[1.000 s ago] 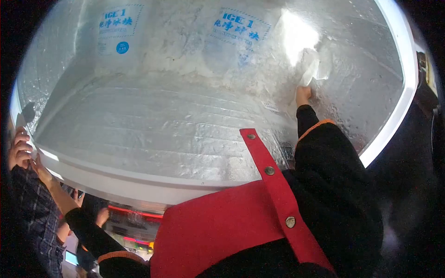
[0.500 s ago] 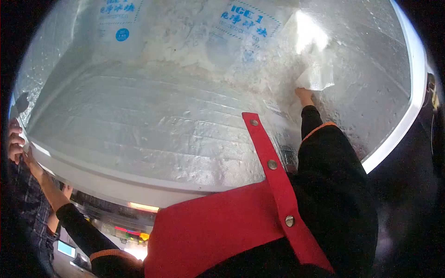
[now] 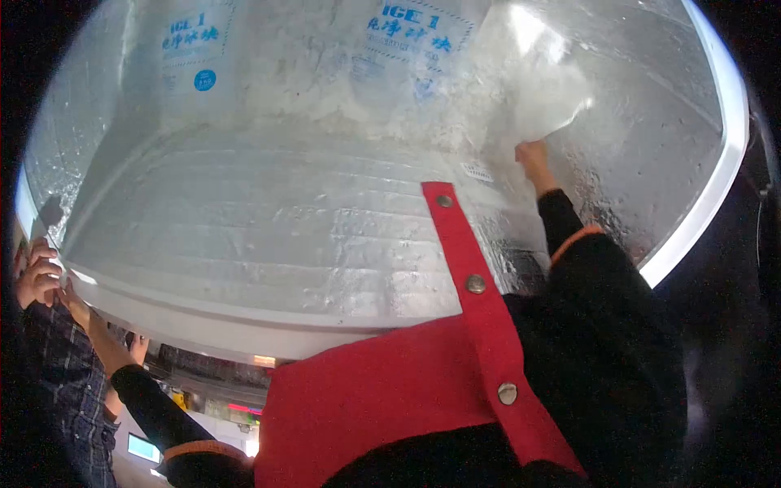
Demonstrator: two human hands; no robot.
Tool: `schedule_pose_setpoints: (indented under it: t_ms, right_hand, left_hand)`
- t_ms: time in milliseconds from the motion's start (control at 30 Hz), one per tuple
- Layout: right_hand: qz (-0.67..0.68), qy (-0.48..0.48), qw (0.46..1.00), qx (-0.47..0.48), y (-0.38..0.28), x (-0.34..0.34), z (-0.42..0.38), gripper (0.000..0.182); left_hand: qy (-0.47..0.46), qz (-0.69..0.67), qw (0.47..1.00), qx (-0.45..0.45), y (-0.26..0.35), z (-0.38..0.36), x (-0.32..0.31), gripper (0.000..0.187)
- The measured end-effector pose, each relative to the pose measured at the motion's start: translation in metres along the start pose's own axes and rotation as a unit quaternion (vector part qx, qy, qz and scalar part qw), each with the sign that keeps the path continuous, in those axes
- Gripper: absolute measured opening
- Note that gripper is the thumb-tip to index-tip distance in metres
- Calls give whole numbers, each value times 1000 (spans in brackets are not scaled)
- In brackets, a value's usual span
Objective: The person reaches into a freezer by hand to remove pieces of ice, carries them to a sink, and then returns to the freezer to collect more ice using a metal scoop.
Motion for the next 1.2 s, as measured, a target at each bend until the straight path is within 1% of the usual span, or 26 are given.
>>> schedule_pose_setpoints:
  t_ms: [67, 133, 167, 200, 267, 300, 400, 433, 467, 500, 533, 567, 600, 633, 667, 700, 733, 800, 867, 933, 967, 1033, 1067, 1133, 1167, 1200]
  right_hand:
    - [-93, -23, 995, -14, 2, 11, 12, 16]
    - [-119, -118, 963, -210, 68, 6, 33, 16]
    - [-259, -79, 947, -171, 34, -8, 35, 16]
    - [-260, -71, 950, -156, 14, -8, 44, 16]
    - [-234, -154, 935, 216, -25, -22, 28, 12]
    - [-237, -154, 936, 211, -23, -16, 6, 12]
    - [-177, 42, 981, 62, -18, 8, -6, 12]
    - [-472, -177, 863, -31, 8, -3, 16, 19]
    - [-463, -192, 864, -38, -1, -13, 4, 19]
    - [-218, -178, 959, -34, -39, -18, 0, 16]
    - [38, -145, 988, -32, -61, -14, -5, 18]
    - [-20, -150, 974, 170, -23, -18, 11, 17]
    - [-17, -139, 975, 173, -29, -18, 3, 17]
    - [-164, -142, 958, 187, -39, -18, 2, 18]
    - [-311, -146, 922, 179, -38, -10, -14, 18]
    - [-66, 3, 996, -61, -16, 8, -20, 21]
    - [-65, 3, 996, -62, -25, 13, -13, 21]
    - [-28, -168, 982, -84, -41, -1, -13, 23]
    - [-40, -138, 988, -50, -50, -4, 1, 30]
    - [-203, -103, 972, -58, -69, 3, -3, 35]
    - [-198, -91, 974, -58, -53, 2, -5, 35]
    - [-321, 51, 945, 33, -14, 0, -7, 51]
    - [-317, 63, 946, 30, -20, 3, -18, 51]
    - [-427, -50, 903, 17, -25, 0, -43, 76]
    - [-422, -38, 905, 16, -4, 1, -42, 76]
    - [-283, -43, 956, 70, 36, -7, -36, 68]
  left_hand:
    - [-18, -11, 1000, 1, -4, 0, 1, 37]
    - [-45, -8, 999, 3, -18, 12, 1, 37]
    - [-31, -16, 999, 3, 0, -8, -2, 37]
    - [-18, -26, 1000, 4, -5, -2, 4, 37]
    - [-22, -29, 999, 11, 17, -22, -4, 37]
    - [-29, -31, 999, 13, 14, -17, -7, 37]
    - [-14, -38, 999, 24, 32, -31, -6, 36]
    - [-20, -30, 999, 26, 10, -16, -1, 36]
    - [-29, -14, 999, 26, -13, 0, 6, 36]
    - [-31, -5, 999, 26, -29, 7, 18, 36]
    - [-35, -3, 999, 27, -11, -3, 10, 36]
    - [13, -1, 998, 64, 20, -19, 0, 37]
    - [68, -4, 993, 93, 45, -21, -3, 37]
    - [79, -20, 993, 85, 36, -13, -3, 37]
    - [61, 28, 997, 34, 20, -5, -2, 39]
    - [51, 84, 995, -11, -2, -2, 10, 41]
    - [37, 142, 988, -58, -11, -2, 13, 43]
    - [28, 180, 981, -64, 15, -1, 16, 43]
    - [44, 218, 974, -51, 55, -17, 3, 42]
    - [59, 248, 966, -45, 64, -13, -1, 41]
    - [66, 261, 962, -44, 70, -9, -2, 41]
    - [81, 288, 953, -42, 121, -31, -23, 40]
    - [88, 301, 949, -40, 128, -37, -20, 40]
    - [108, 324, 939, -34, 148, -37, -29, 40]
    - [118, 335, 934, -31, 161, -55, -24, 39]
    - [130, 347, 928, -27, 178, -61, -30, 39]
Point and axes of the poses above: each hand's wrist, its own z-axis towards the middle knuckle, its own x-axis out of the back of the hand, y = z × x, the point moved 5 cm from there along z, towards the middle knuckle, and after that the axes turned 8 degrees about x, right-handed, at the moved point
